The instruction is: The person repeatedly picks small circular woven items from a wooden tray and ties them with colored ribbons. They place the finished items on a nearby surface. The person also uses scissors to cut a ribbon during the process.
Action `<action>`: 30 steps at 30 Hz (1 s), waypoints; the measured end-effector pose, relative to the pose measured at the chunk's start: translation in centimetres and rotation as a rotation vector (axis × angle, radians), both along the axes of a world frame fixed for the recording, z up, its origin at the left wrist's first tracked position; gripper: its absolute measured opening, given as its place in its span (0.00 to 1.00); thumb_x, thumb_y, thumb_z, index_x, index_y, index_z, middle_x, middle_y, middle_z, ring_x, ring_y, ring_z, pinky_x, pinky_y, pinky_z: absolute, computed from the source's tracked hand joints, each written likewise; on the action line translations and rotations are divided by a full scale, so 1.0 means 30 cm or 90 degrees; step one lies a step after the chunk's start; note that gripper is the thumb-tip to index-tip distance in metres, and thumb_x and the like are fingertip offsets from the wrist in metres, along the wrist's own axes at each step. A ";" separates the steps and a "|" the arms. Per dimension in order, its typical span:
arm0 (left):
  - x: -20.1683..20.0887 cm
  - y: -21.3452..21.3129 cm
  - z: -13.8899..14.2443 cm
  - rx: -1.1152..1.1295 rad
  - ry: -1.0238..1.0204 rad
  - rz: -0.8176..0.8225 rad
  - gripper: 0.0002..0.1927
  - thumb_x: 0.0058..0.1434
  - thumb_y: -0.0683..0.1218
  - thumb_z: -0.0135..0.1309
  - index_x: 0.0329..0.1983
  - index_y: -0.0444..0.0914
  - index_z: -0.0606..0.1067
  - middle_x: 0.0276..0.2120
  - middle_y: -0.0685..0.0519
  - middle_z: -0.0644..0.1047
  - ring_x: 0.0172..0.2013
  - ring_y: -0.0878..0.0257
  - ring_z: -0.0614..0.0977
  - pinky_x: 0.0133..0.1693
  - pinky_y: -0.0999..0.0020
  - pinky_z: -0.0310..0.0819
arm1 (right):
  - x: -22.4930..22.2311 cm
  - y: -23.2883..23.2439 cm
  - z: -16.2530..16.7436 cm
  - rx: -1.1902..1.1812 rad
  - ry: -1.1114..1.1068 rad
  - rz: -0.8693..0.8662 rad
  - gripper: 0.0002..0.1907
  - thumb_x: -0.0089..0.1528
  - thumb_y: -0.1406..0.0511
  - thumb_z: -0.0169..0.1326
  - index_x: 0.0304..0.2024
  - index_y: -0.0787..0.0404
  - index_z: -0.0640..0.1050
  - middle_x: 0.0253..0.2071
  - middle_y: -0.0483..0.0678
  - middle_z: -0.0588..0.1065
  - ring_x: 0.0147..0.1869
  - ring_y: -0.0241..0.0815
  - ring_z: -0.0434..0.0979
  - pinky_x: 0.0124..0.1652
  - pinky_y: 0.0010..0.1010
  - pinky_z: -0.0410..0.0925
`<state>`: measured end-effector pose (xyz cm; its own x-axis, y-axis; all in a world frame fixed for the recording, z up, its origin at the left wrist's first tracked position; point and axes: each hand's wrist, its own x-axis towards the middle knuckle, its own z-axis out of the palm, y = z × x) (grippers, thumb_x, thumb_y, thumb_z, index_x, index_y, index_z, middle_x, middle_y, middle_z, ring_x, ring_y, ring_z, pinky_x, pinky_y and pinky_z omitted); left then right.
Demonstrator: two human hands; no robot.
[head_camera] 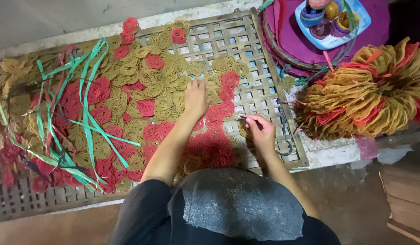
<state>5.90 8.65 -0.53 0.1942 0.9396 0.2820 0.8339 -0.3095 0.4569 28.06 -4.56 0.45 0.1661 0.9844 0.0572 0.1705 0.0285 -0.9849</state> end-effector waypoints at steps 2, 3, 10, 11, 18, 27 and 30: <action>0.001 -0.014 0.005 -0.138 -0.141 0.026 0.16 0.54 0.43 0.67 0.43 0.35 0.76 0.41 0.42 0.81 0.45 0.47 0.81 0.47 0.53 0.76 | -0.019 0.012 0.019 0.008 -0.019 -0.002 0.06 0.64 0.70 0.58 0.42 0.66 0.83 0.31 0.42 0.76 0.34 0.29 0.74 0.37 0.22 0.67; 0.006 -0.023 0.006 -0.214 -0.290 0.029 0.14 0.57 0.42 0.63 0.45 0.36 0.74 0.41 0.44 0.82 0.45 0.51 0.83 0.47 0.56 0.79 | -0.030 0.021 0.024 -0.004 0.006 -0.012 0.05 0.64 0.70 0.58 0.41 0.66 0.82 0.31 0.41 0.76 0.34 0.28 0.75 0.37 0.21 0.68; 0.078 -0.152 -0.017 -0.509 -0.776 -0.038 0.18 0.73 0.45 0.45 0.65 0.41 0.73 0.51 0.53 0.82 0.50 0.64 0.84 0.52 0.67 0.81 | -0.082 0.056 0.014 -0.064 0.054 -0.006 0.03 0.65 0.70 0.61 0.38 0.66 0.81 0.26 0.37 0.74 0.28 0.24 0.66 0.28 0.18 0.60; 0.089 -0.170 -0.025 -0.506 -0.880 -0.070 0.20 0.74 0.46 0.45 0.67 0.41 0.71 0.53 0.53 0.81 0.52 0.66 0.83 0.54 0.68 0.80 | -0.089 0.060 0.011 -0.065 0.065 0.003 0.03 0.66 0.70 0.61 0.38 0.66 0.81 0.25 0.37 0.72 0.27 0.23 0.64 0.28 0.18 0.57; 0.126 -0.234 -0.045 -0.506 -0.625 -0.062 0.22 0.77 0.44 0.46 0.73 0.38 0.73 0.45 0.32 0.79 0.37 0.60 0.69 0.41 0.66 0.63 | -0.109 0.080 0.009 -0.067 0.183 0.017 0.03 0.66 0.71 0.59 0.36 0.64 0.79 0.26 0.35 0.73 0.27 0.21 0.66 0.27 0.17 0.58; 0.171 -0.269 -0.056 -0.380 -0.675 -0.174 0.21 0.74 0.42 0.46 0.68 0.31 0.71 0.53 0.52 0.81 0.50 0.70 0.77 0.56 0.73 0.71 | -0.111 0.079 -0.001 -0.068 0.230 0.015 0.04 0.67 0.71 0.58 0.36 0.63 0.77 0.25 0.36 0.73 0.26 0.22 0.66 0.27 0.17 0.59; 0.176 -0.270 -0.074 -0.402 -0.732 -0.231 0.20 0.74 0.41 0.44 0.67 0.30 0.71 0.55 0.52 0.80 0.53 0.69 0.78 0.58 0.73 0.70 | -0.115 0.070 -0.002 -0.038 0.263 0.015 0.03 0.68 0.72 0.57 0.40 0.64 0.75 0.27 0.39 0.73 0.28 0.25 0.69 0.29 0.19 0.61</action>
<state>11.19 0.56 -2.76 0.4055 0.9141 -0.0050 -0.1933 0.0910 0.9769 24.62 -2.46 0.39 0.1397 0.9879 -0.0673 -0.2390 -0.0323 -0.9705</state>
